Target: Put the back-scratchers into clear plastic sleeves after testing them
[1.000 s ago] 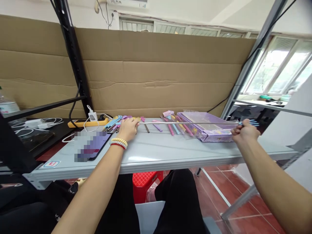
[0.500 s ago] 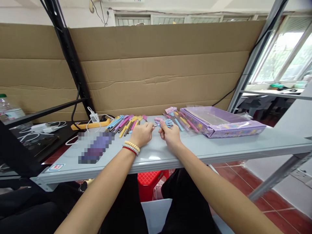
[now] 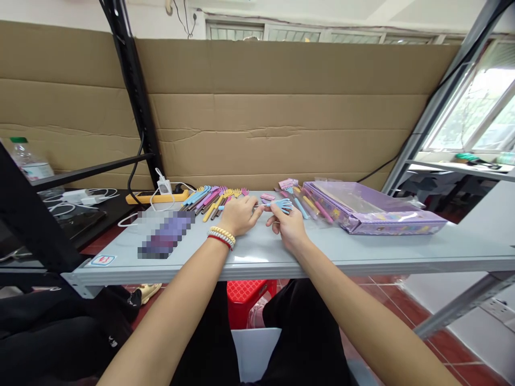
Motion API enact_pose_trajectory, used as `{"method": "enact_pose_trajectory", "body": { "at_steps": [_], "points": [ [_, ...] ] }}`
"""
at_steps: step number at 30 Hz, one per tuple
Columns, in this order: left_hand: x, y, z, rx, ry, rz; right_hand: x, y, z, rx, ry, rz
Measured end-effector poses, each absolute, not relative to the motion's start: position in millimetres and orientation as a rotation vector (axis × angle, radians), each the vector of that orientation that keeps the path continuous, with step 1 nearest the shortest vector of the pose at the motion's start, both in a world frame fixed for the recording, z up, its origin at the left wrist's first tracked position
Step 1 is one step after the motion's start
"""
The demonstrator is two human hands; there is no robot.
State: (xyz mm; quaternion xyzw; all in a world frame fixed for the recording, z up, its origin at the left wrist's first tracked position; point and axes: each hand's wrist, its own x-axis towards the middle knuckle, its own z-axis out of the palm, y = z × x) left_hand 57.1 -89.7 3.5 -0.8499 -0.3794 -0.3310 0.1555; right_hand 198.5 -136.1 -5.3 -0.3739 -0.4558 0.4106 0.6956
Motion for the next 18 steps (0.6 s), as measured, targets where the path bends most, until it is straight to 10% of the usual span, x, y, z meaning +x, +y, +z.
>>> {"method": "enact_pose_trajectory", "body": {
  "at_steps": [18],
  "points": [
    [43,-78,6,-2.386,-1.307,-0.769,322,-127,20,-0.859,-0.692,0.661]
  ]
}}
